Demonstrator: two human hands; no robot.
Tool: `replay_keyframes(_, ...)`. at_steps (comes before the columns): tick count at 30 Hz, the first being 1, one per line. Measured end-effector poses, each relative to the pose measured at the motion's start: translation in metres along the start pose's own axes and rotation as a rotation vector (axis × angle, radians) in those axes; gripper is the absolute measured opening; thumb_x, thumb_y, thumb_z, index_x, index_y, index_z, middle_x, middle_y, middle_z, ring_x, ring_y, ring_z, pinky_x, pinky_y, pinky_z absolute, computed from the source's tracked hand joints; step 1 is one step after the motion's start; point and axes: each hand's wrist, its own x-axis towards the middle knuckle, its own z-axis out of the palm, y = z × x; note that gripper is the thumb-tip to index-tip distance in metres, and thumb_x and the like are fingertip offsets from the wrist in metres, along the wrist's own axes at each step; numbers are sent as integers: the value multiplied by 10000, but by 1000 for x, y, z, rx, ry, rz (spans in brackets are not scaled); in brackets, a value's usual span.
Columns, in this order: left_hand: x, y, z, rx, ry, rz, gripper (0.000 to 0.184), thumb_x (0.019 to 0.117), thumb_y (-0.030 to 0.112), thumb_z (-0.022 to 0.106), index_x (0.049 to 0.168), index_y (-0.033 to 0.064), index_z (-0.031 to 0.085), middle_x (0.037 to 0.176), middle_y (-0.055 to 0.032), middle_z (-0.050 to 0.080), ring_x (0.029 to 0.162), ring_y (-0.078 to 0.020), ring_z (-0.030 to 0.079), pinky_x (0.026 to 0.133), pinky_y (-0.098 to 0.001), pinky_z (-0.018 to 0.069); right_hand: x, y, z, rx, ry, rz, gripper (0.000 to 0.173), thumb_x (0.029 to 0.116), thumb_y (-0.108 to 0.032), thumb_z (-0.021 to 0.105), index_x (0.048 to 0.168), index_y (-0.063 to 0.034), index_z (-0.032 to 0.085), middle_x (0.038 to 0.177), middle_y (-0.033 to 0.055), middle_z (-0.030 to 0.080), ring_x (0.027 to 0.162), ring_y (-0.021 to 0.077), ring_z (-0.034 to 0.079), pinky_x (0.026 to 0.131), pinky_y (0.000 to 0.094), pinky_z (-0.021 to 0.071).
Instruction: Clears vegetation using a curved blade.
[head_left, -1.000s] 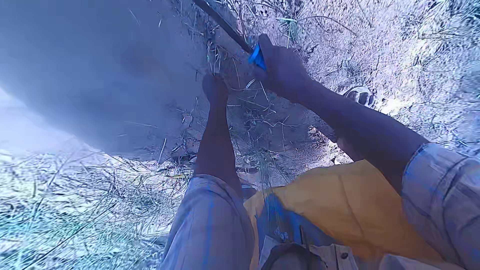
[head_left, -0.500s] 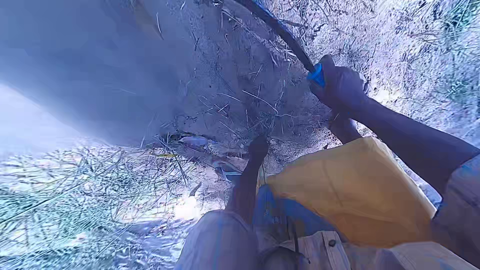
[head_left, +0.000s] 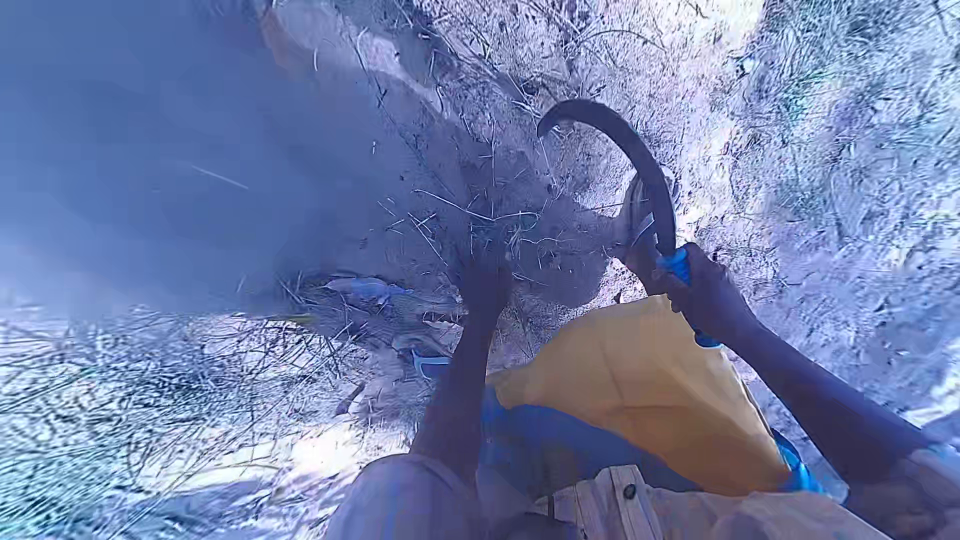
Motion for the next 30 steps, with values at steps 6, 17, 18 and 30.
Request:
replay_keyframes(6, 97, 89, -51, -247, 0, 57, 685, 1051, 326, 574, 1566, -47, 320, 1570, -330, 369, 1453, -485, 376, 1180, -597, 331, -18, -35, 80, 864, 284, -22, 307, 961, -191, 541, 1156, 45, 518, 656, -54, 562, 541, 50, 597, 571, 242, 553)
replay_keyframes(17, 151, 214, 22, -161, -71, -87, 1049, 910, 568, 711, 1641, 30, 184, 1706, -252, 116, 1589, -430, 45, 1226, -688, 67, 23, -23, 63, 1087, 427, 6, 180, 1008, -216, 527, 1116, -73, 537, 640, -71, 577, 512, 48, 596, 517, 224, 554)
replay_keyframes(18, 146, 215, 27, -109, -86, -70, 1012, 927, 544, 700, 1645, 47, 188, 1714, -244, 82, 1590, -433, 13, 1220, -692, 69, 24, -27, 59, 1107, 427, 16, 165, 1006, -207, 525, 1106, -76, 539, 634, -70, 572, 504, 45, 588, 508, 219, 547)
replay_keyframes(30, 158, 225, 33, -255, -68, -108, 604, 1098, 302, 468, 1589, -15, 317, 1653, -269, 274, 1536, -370, 301, 1231, -449, 295, 22, -48, 42, 1147, 341, -16, 106, 1010, -150, 491, 1075, -80, 536, 637, -63, 572, 506, 47, 588, 509, 217, 551)
